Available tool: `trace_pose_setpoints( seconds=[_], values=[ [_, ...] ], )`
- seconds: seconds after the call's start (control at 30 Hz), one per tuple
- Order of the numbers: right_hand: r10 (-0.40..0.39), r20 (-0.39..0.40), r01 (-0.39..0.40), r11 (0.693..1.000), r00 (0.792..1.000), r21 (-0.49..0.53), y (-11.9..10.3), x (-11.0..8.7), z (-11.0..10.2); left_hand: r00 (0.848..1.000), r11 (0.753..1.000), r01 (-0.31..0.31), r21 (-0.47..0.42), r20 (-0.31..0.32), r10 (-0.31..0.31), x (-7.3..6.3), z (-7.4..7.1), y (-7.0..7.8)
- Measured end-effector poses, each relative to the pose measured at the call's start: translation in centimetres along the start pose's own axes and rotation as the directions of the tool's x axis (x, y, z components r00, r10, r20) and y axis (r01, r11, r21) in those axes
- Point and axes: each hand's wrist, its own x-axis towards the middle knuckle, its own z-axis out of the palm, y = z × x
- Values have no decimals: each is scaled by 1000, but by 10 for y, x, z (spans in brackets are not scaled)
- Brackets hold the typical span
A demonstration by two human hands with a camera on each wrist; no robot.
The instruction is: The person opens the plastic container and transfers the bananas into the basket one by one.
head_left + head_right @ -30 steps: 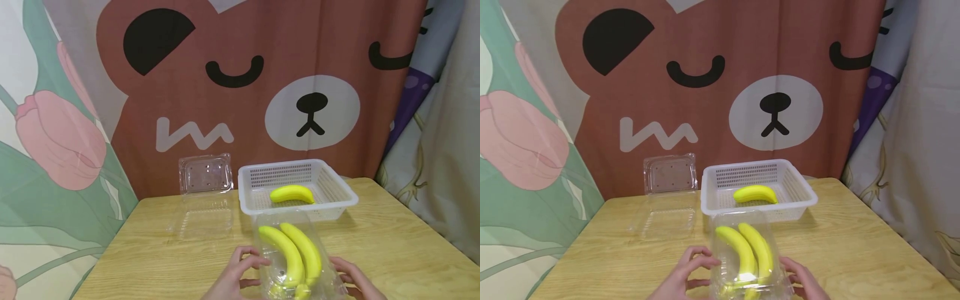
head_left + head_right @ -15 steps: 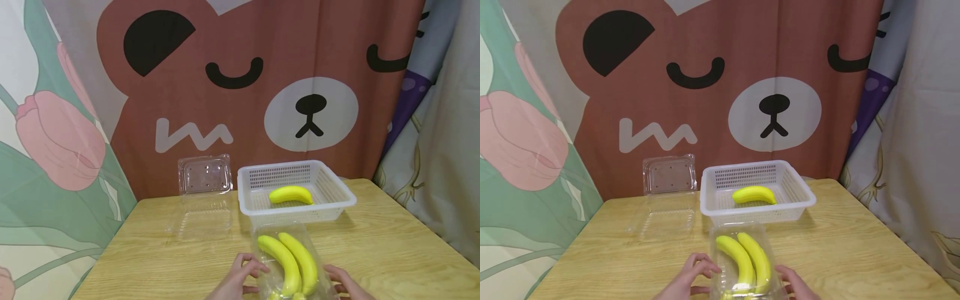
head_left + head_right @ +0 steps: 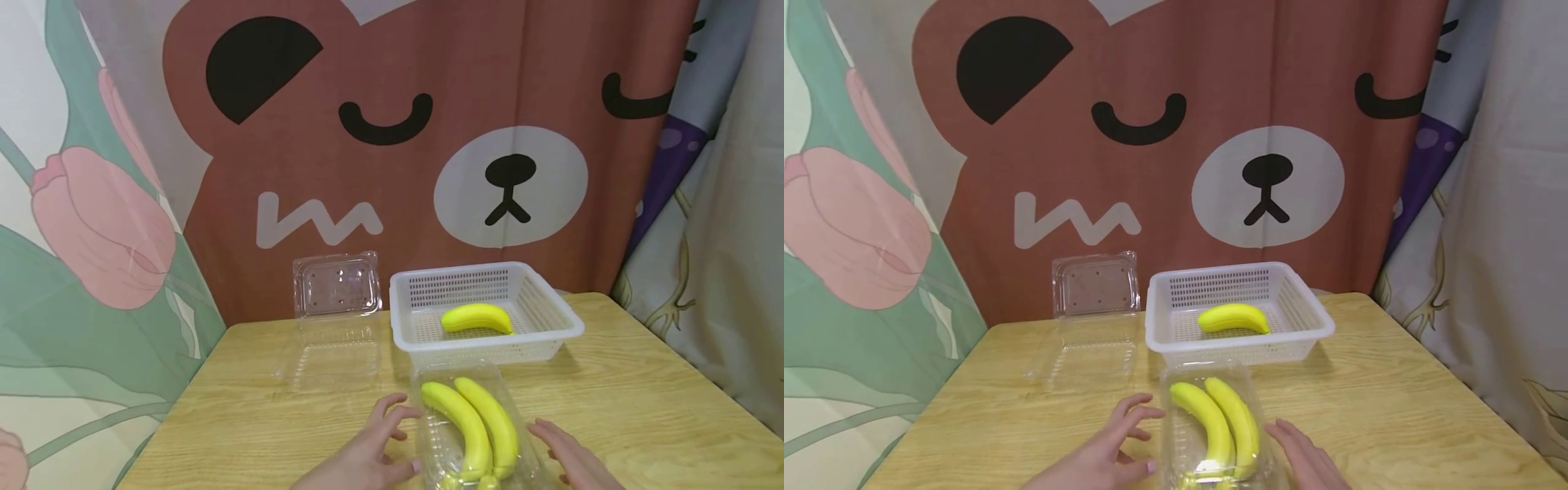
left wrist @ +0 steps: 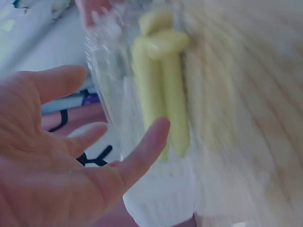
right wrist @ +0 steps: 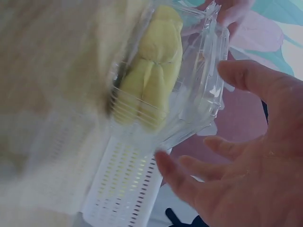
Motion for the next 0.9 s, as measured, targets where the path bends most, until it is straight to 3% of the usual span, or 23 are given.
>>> trace_pose_setpoints(
  seconds=[0.07, 0.13, 0.37, 0.73, 0.9],
  values=[
    [-97, -105, 69, 968, 990, -242, -7, 3, 1, 999, 999, 27, 36, -25, -26, 2, -2, -3],
    [-193, -165, 119, 918, 967, -379, -17, 7, 3, 998, 996, 49, 71, -45, -46, 5, -2, -7],
    [-201, -107, 144, 906, 974, -398, -54, 18, 10, 995, 983, 99, 157, -41, -94, 10, 1, -17],
    [-389, -46, 302, 779, 920, -549, -58, 33, 16, 1000, 982, -17, 187, -8, 19, 10, -1, -23],
    [-363, -30, 291, 792, 931, -537, -62, 35, 17, 1000, 988, -12, 156, -3, 13, 11, -1, -25]
  ],
)
